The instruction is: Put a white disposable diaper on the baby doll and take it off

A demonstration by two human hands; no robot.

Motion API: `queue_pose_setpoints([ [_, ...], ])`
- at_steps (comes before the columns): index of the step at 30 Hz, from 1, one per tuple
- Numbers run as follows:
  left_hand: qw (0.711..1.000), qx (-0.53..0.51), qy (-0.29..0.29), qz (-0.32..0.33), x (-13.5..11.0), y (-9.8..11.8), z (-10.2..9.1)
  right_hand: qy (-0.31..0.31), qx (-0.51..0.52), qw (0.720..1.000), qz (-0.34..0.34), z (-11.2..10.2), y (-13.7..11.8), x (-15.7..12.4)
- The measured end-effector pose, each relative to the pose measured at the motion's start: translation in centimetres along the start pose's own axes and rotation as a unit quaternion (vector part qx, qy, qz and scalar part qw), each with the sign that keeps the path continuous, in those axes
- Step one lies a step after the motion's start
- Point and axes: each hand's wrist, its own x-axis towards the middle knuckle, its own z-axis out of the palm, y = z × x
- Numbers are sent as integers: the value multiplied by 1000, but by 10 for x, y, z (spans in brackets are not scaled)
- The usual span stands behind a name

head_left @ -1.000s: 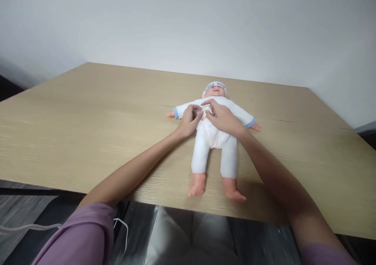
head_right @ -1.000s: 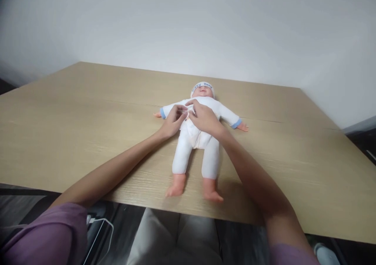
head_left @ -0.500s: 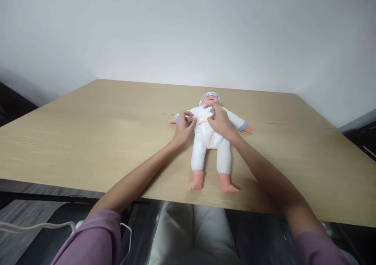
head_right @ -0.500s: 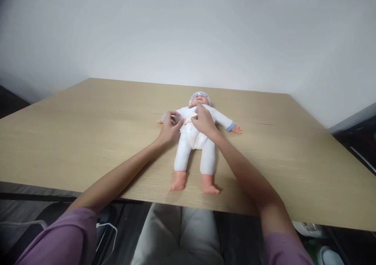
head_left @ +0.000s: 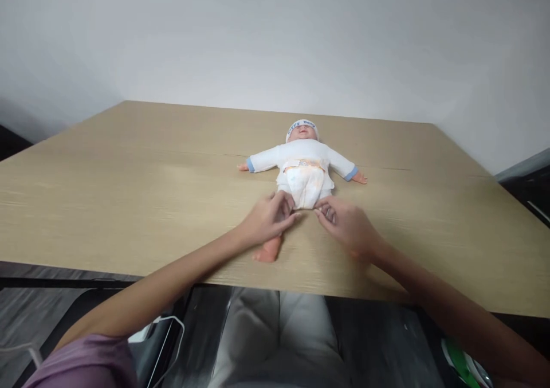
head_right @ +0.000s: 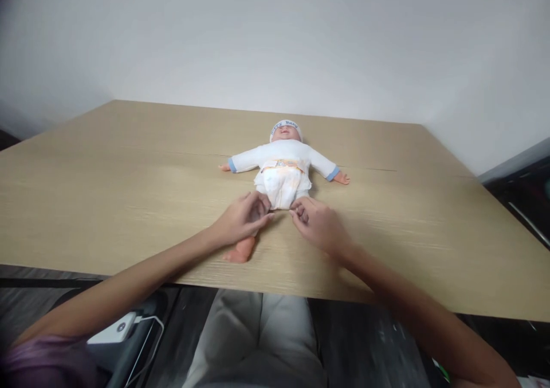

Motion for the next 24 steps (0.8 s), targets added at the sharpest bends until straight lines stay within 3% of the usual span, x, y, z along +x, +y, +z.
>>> queue_pose_setpoints([
  [5,996,39,22,-78,23,0,2,9,-70,998,0,10,-3,15],
  [9,997,60,36,-45,24,-1,6,17,-86,996,-13,18,-8,10],
  [19,994,-11,94,45,21,-12,8,52,-14,999,-1,25,-7,1],
  [24,995,4,90,36,21,-11,8,48,7,999,-4,24,-9,2],
])
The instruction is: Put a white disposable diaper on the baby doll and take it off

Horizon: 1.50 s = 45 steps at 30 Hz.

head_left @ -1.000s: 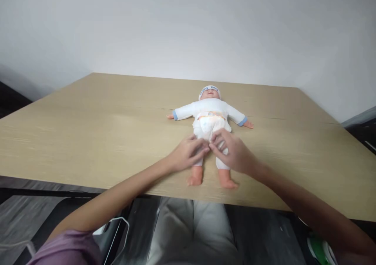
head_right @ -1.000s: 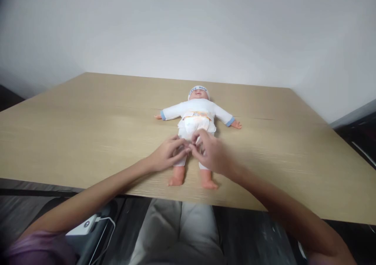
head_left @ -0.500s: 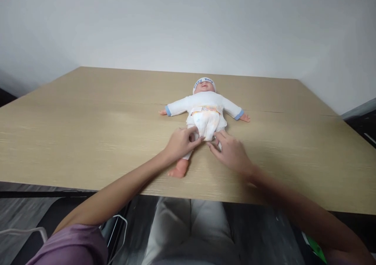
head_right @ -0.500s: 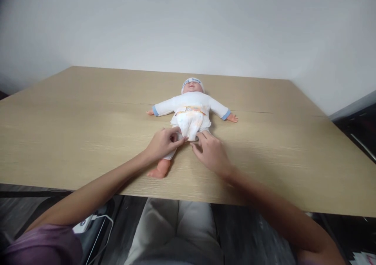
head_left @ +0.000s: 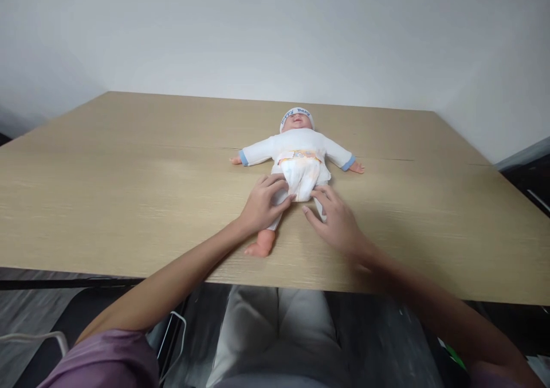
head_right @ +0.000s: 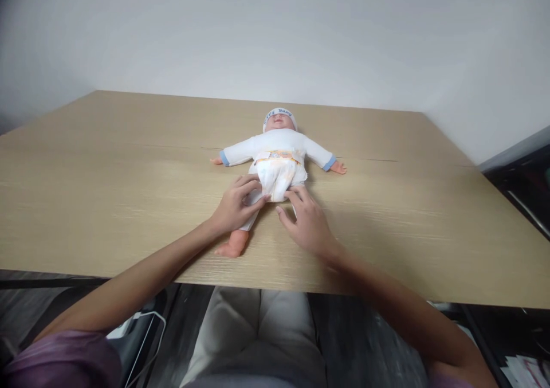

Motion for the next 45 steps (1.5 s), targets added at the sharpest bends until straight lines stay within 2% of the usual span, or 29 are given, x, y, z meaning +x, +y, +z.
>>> queue_pose_setpoints([
  [7,999,-19,-20,-21,3,3,1,-4,5,1000,0,0,-3,4],
  [13,992,-86,15,-88,4,-2,5,-1,18,995,102,-1,-3,8],
  [15,980,-151,27,-125,5,-5,6,7,58,990,126,-3,1,11],
  [20,922,-316,59,-217,6,-10,7,28,166,974,151,-16,12,19],
  [24,911,-308,76,-265,3,-10,7,17,176,971,159,-23,14,19],
  [26,924,-269,73,-262,2,-7,5,8,168,973,157,-24,12,18],
  [30,970,-159,24,-182,1,-3,2,-6,96,989,116,-22,7,17],
  [32,977,-138,14,-160,1,-4,3,0,73,992,99,-19,6,16],
  [34,970,-177,14,-165,2,-6,5,14,76,991,111,-17,6,15],
  [38,929,-308,18,-206,3,-9,7,33,100,982,154,-15,7,14],
  [43,913,-335,39,-229,3,-9,6,94,89,988,83,-14,14,15],
  [45,908,-346,54,-230,1,-12,5,80,108,989,65,-14,24,14],
])
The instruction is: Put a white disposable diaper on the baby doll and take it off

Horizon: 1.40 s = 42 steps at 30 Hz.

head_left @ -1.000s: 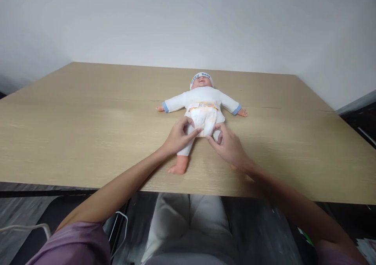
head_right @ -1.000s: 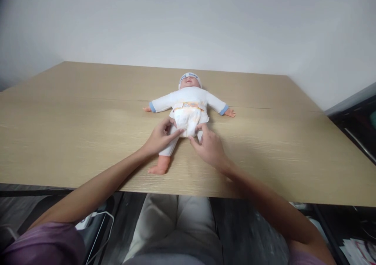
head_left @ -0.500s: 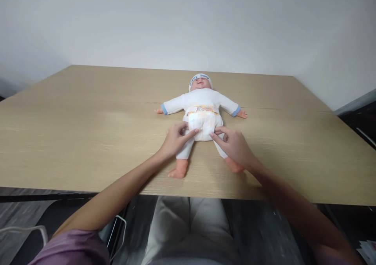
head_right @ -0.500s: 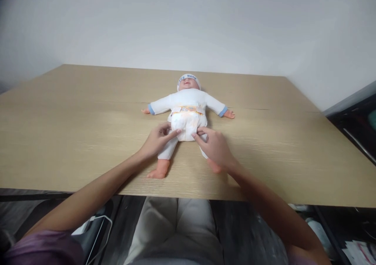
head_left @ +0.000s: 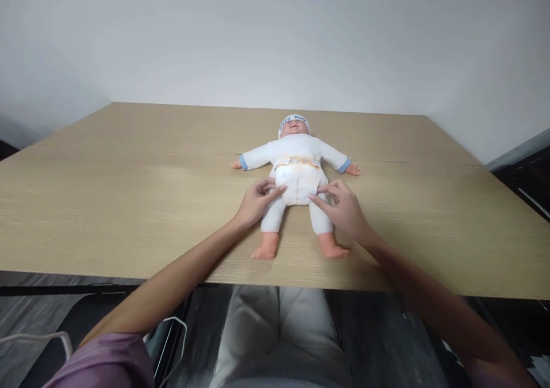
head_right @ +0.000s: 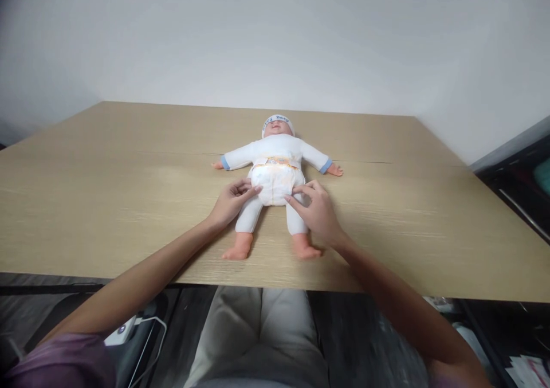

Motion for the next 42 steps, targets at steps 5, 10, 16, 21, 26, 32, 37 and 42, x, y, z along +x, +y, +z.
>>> queue_pose_setpoints([
  [5,997,58,22,44,8,-12,-27,14,2,998,-56,-14,46,12],
  [10,889,375,110,239,62,-21,-76,130,-183,961,-160,-27,109,63],
  [16,769,585,27,255,146,-27,-114,71,-269,950,-143,-18,141,123],
  [21,773,593,19,224,148,-25,-101,36,-255,960,-110,-8,133,124],
  [26,861,500,77,57,98,2,-53,126,-139,982,-22,-5,93,102],
  [32,929,364,55,-29,-48,65,-18,148,58,987,20,-42,30,26],
  [37,967,244,78,-6,-226,47,16,4,83,996,-40,-73,-6,-72],
  [42,981,143,83,-106,-374,-17,36,-129,96,982,-99,-67,-29,-171],
])
